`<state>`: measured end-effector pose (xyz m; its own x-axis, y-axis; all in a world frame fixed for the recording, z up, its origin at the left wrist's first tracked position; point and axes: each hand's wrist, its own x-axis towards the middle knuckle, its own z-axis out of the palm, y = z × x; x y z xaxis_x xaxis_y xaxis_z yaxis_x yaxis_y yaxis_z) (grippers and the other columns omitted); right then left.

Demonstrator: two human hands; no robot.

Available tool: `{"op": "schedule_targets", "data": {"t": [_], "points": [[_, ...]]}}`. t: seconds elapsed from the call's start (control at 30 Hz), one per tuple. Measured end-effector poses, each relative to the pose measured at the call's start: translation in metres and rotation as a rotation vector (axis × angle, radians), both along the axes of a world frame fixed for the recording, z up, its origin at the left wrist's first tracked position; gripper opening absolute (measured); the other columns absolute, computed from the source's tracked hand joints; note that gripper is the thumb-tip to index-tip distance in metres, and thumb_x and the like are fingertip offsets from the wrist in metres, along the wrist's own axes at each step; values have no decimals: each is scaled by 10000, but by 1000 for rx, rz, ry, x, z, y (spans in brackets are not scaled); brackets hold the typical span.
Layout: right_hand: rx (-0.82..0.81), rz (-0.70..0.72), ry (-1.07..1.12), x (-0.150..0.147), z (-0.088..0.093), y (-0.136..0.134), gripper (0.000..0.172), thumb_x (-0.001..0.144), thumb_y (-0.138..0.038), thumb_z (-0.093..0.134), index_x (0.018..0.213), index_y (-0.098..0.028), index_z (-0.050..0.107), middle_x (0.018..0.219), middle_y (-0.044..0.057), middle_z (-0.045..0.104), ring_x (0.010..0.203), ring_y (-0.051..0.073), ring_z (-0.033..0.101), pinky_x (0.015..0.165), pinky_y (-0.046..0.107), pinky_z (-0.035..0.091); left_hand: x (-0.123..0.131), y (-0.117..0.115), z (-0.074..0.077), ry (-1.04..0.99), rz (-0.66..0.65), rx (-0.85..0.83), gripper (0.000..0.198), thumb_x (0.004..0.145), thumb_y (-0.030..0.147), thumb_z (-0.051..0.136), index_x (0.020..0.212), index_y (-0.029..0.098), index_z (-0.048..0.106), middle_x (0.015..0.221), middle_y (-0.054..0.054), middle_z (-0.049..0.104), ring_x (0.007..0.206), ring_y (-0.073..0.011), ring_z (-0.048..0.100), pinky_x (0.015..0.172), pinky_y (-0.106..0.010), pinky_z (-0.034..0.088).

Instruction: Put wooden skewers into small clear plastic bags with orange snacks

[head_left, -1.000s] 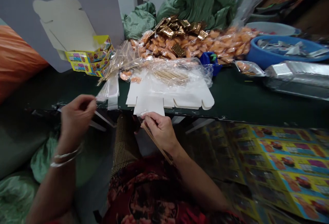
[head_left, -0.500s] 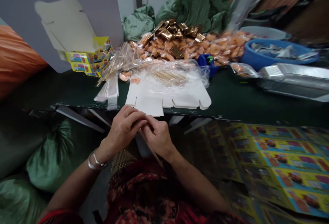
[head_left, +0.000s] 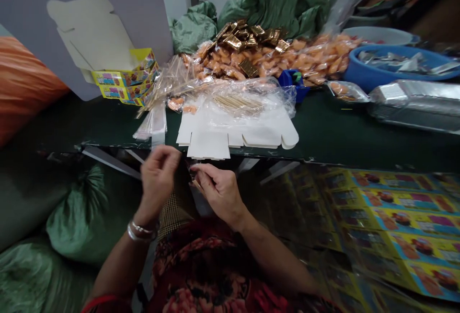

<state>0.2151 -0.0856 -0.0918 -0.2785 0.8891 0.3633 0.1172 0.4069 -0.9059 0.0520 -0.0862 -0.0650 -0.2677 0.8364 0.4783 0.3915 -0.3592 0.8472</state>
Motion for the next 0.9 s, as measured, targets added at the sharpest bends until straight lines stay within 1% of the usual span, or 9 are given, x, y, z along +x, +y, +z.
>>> {"op": "schedule_targets", "data": {"t": [0.1, 0.2, 0.27, 0.4, 0.6, 0.7, 0.77, 0.83, 0.9], "points": [[-77, -34, 75, -3, -6, 2, 212, 906, -223, 485, 993, -151, 665, 679, 18, 671, 595, 131, 658, 576, 219, 515, -33, -16, -5, -241, 74, -23, 78, 846, 229, 587, 778, 191, 590, 703, 13, 559, 664, -104, 538, 657, -228, 468], [-96, -23, 74, -9, -11, 3, 193, 894, -211, 497, 999, -156, 649, 671, 1, 664, 587, 124, 659, 563, 205, 509, -44, -41, -6, 76, 22, -113, 49, 833, 213, 620, 854, 195, 661, 776, -9, 629, 713, -123, 583, 671, -239, 487], [-57, -13, 25, -15, -12, 3, 198, 888, -191, 498, 1012, -156, 648, 714, 11, 687, 604, 125, 662, 569, 202, 502, -32, -48, -4, 386, 5, -28, 119, 831, 196, 633, 941, 202, 678, 857, -25, 651, 779, -137, 597, 707, -253, 495], [75, -12, -45, -18, -12, -2, 246, 888, -169, 483, 1074, -158, 643, 858, 52, 726, 690, 147, 678, 621, 221, 508, -4, -28, 4, 691, -49, 189, 101, 846, 188, 631, 945, 176, 650, 836, -34, 632, 791, -141, 564, 701, -259, 483], [129, -33, -91, -7, -13, -5, 259, 904, -164, 450, 1060, -130, 654, 820, 74, 719, 653, 156, 669, 608, 242, 495, 10, -5, -4, 829, -167, 238, 99, 889, 127, 527, 820, 155, 592, 741, -37, 601, 734, -156, 513, 679, -293, 452], [107, -69, -108, -4, -14, -4, 238, 912, -175, 449, 1012, -144, 663, 844, 75, 720, 692, 155, 674, 639, 241, 496, 18, 0, -14, 810, -75, 265, 114, 877, 128, 530, 775, 150, 575, 725, -43, 587, 730, -163, 500, 673, -300, 442], [71, -79, -112, -3, -15, -4, 225, 911, -183, 453, 986, -151, 663, 806, 62, 714, 685, 151, 671, 638, 235, 495, 15, 5, -14, 762, 71, 274, 138, 874, 144, 530, 743, 152, 571, 713, -37, 575, 727, -160, 500, 671, -292, 437], [12, -78, -81, -1, -16, -4, 212, 911, -197, 457, 961, -152, 658, 728, 39, 690, 635, 138, 656, 603, 221, 489, -2, 7, -10, 631, 305, 247, 137, 867, 173, 543, 738, 151, 582, 712, -26, 566, 715, -150, 506, 677, -281, 438], [-57, -82, -25, 1, -18, -3, 196, 912, -217, 463, 950, -151, 644, 666, 17, 656, 581, 125, 633, 563, 210, 476, -30, -1, -10, 414, 410, 97, 82, 851, 209, 579, 805, 153, 617, 734, -14, 585, 703, -140, 532, 685, -266, 455]]}}
